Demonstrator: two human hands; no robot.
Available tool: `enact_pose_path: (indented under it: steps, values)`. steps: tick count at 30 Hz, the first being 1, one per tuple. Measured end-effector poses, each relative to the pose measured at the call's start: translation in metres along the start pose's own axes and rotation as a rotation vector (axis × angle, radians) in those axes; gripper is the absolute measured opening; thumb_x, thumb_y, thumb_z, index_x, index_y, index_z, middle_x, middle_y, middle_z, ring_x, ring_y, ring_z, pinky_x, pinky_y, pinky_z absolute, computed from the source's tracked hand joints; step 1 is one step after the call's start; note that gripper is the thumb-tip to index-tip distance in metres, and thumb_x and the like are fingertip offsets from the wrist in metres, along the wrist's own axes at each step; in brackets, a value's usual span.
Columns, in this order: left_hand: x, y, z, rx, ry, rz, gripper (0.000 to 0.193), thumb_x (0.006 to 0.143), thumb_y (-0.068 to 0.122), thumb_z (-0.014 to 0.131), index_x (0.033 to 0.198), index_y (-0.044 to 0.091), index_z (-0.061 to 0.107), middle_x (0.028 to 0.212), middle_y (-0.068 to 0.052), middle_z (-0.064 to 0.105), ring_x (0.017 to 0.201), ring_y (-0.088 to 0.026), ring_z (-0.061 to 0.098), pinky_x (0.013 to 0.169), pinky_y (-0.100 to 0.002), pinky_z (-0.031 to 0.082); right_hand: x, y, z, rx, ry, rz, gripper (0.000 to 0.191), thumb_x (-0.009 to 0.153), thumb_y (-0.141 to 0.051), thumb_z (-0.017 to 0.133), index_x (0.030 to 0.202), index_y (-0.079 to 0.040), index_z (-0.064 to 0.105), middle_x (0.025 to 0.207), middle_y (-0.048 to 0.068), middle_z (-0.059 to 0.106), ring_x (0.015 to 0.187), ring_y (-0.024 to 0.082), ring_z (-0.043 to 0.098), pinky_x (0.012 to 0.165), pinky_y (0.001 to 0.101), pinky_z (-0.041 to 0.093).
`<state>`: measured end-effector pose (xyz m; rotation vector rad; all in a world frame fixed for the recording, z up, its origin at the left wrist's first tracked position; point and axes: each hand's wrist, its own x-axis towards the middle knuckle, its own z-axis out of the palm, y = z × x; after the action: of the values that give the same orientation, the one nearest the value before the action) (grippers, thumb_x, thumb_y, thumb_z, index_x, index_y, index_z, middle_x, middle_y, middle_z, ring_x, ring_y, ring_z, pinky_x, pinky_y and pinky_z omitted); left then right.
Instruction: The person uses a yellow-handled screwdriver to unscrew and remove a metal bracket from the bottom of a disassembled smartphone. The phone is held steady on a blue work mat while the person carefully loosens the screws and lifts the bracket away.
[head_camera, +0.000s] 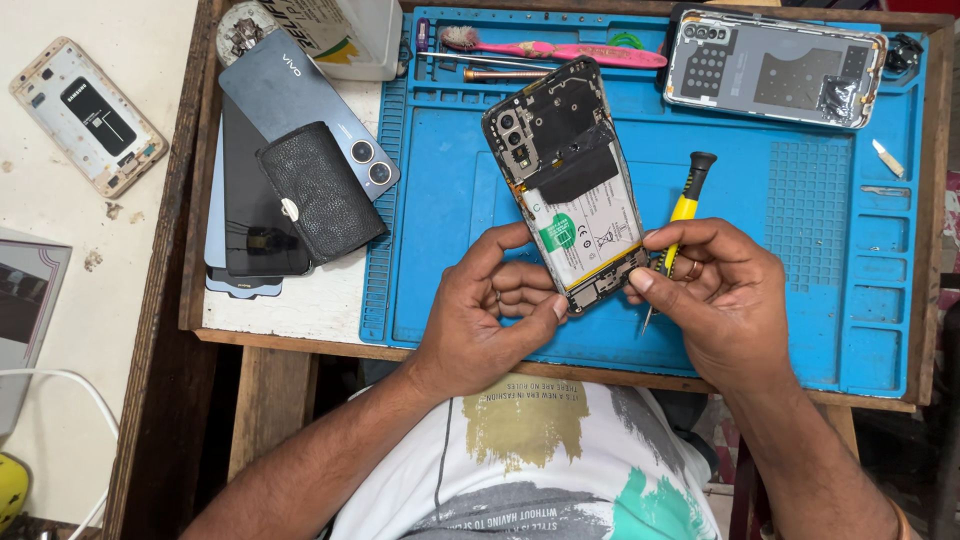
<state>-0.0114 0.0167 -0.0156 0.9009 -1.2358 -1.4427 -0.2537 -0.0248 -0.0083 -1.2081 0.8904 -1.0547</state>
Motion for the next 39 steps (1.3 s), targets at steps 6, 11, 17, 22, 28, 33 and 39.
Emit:
enact_pose_path:
  steps: [6,11,17,22,28,33,39]
  values:
    - [-0.002,0.0,0.0,-0.02,-0.005,-0.011,0.059,0.099,-0.002,0.067,0.15,0.0,0.038,0.113,-0.018,0.076,0.104,-0.017,0.076,0.092,-0.03,0.065,0.0,0.001,-0.002,0.007,-0.008,0.017,0.027,0.094,0.01,0.07,0.119,0.004,0.063,0.107,0.015,0.071,0.095,0.015,0.072,0.084,0.0294,0.064]
    - [0.0,-0.001,-0.002,-0.065,0.013,-0.022,0.059,0.099,-0.002,0.066,0.15,-0.001,0.037,0.112,-0.017,0.075,0.1,-0.016,0.075,0.089,-0.029,0.063,-0.001,0.002,-0.004,0.012,-0.016,-0.008,0.026,0.093,0.01,0.07,0.117,0.003,0.063,0.108,0.015,0.071,0.097,0.016,0.073,0.086,0.0298,0.064]
    - [0.003,-0.004,0.0,-0.146,0.072,-0.055,0.053,0.103,0.002,0.063,0.149,-0.004,0.038,0.106,-0.017,0.075,0.097,-0.015,0.074,0.084,-0.03,0.065,-0.005,0.005,-0.004,-0.036,-0.018,-0.039,0.028,0.09,0.012,0.072,0.114,0.003,0.063,0.112,0.017,0.071,0.104,0.017,0.073,0.09,0.0295,0.064]
    - [0.003,-0.002,-0.001,-0.178,0.073,-0.078,0.053,0.103,0.005,0.061,0.149,-0.004,0.037,0.109,-0.016,0.074,0.1,-0.014,0.074,0.084,-0.03,0.065,-0.006,0.007,-0.005,-0.018,-0.023,-0.073,0.029,0.088,0.013,0.074,0.112,0.001,0.063,0.117,0.016,0.071,0.108,0.016,0.072,0.094,0.0289,0.064]
    - [0.004,-0.003,-0.002,-0.197,0.075,-0.088,0.056,0.104,0.005,0.061,0.152,-0.005,0.036,0.107,-0.016,0.073,0.099,-0.015,0.074,0.082,-0.031,0.066,-0.006,0.009,-0.006,0.036,-0.034,-0.079,0.031,0.087,0.013,0.075,0.112,0.0,0.062,0.116,0.015,0.071,0.109,0.016,0.072,0.096,0.0295,0.063]
    - [0.004,-0.003,-0.003,-0.22,0.073,-0.088,0.055,0.103,0.006,0.062,0.15,-0.005,0.037,0.104,-0.016,0.074,0.096,-0.016,0.074,0.082,-0.031,0.066,-0.004,0.011,-0.007,0.034,-0.03,-0.039,0.031,0.086,0.013,0.075,0.112,0.001,0.061,0.112,0.015,0.071,0.108,0.017,0.072,0.094,0.0295,0.063]
    - [0.005,0.0,-0.004,-0.211,0.076,-0.119,0.056,0.102,0.008,0.064,0.149,-0.005,0.038,0.099,-0.016,0.076,0.089,-0.019,0.077,0.076,-0.03,0.065,-0.001,0.009,-0.007,0.085,-0.036,-0.001,0.03,0.088,0.013,0.075,0.112,0.002,0.061,0.106,0.015,0.071,0.097,0.015,0.073,0.085,0.0285,0.064]
